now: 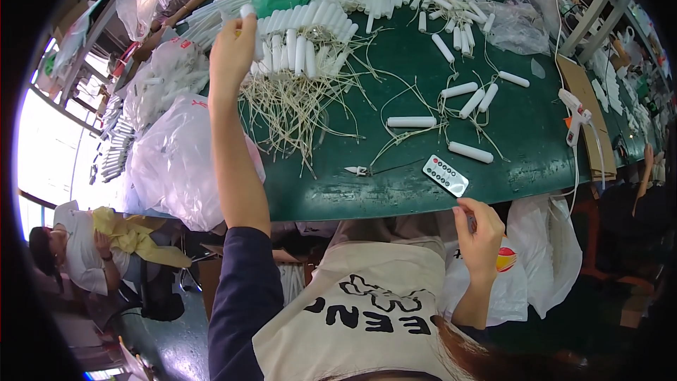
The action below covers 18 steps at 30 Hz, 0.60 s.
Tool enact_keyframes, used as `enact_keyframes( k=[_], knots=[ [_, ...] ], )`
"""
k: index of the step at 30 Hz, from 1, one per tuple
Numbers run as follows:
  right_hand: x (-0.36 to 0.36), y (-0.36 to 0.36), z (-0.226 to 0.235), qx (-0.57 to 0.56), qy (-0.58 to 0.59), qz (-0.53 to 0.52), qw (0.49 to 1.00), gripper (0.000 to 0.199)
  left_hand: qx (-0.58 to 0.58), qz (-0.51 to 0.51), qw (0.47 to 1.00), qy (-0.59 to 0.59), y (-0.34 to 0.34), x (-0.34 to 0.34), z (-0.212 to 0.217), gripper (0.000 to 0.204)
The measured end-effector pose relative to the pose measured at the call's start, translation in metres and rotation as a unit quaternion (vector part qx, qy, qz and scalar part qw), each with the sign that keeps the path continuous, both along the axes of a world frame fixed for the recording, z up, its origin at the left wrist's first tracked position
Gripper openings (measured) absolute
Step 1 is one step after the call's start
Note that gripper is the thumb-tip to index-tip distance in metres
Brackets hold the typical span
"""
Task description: Assembling LED light tubes by inserting wires and connecting internal components on a production line.
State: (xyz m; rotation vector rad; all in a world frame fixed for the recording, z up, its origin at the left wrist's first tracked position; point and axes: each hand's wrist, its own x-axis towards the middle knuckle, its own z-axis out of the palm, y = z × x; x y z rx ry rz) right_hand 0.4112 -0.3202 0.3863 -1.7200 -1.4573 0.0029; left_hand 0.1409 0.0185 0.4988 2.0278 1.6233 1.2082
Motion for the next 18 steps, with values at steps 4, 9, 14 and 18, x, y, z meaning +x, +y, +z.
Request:
enact_keyframes(
  k=[4, 9, 14, 18],
  knots=[
    [0.003, 0.003, -0.002, -0.025, 0.015, -0.028, 0.999, 0.011, -0.002, 0.130, 0.991, 0.028, 0.005, -0.009, 0.012, 0.053],
    [0.008, 0.008, -0.006, -0.016, 0.002, -0.020, 1.000, 0.006, -0.018, 0.200, 0.966, 0.166, 0.039, -0.034, 0.007, 0.054],
    [0.009, 0.009, -0.008, -0.019, -0.012, -0.030, 0.999, 0.005, -0.087, 0.234, 0.945, 0.211, 0.078, -0.048, -0.024, 0.051],
    [0.010, 0.007, -0.007, -0.026, -0.012, -0.028, 0.999, 0.005, -0.090, 0.248, 0.940, 0.216, 0.098, -0.065, -0.057, 0.053]
  ],
)
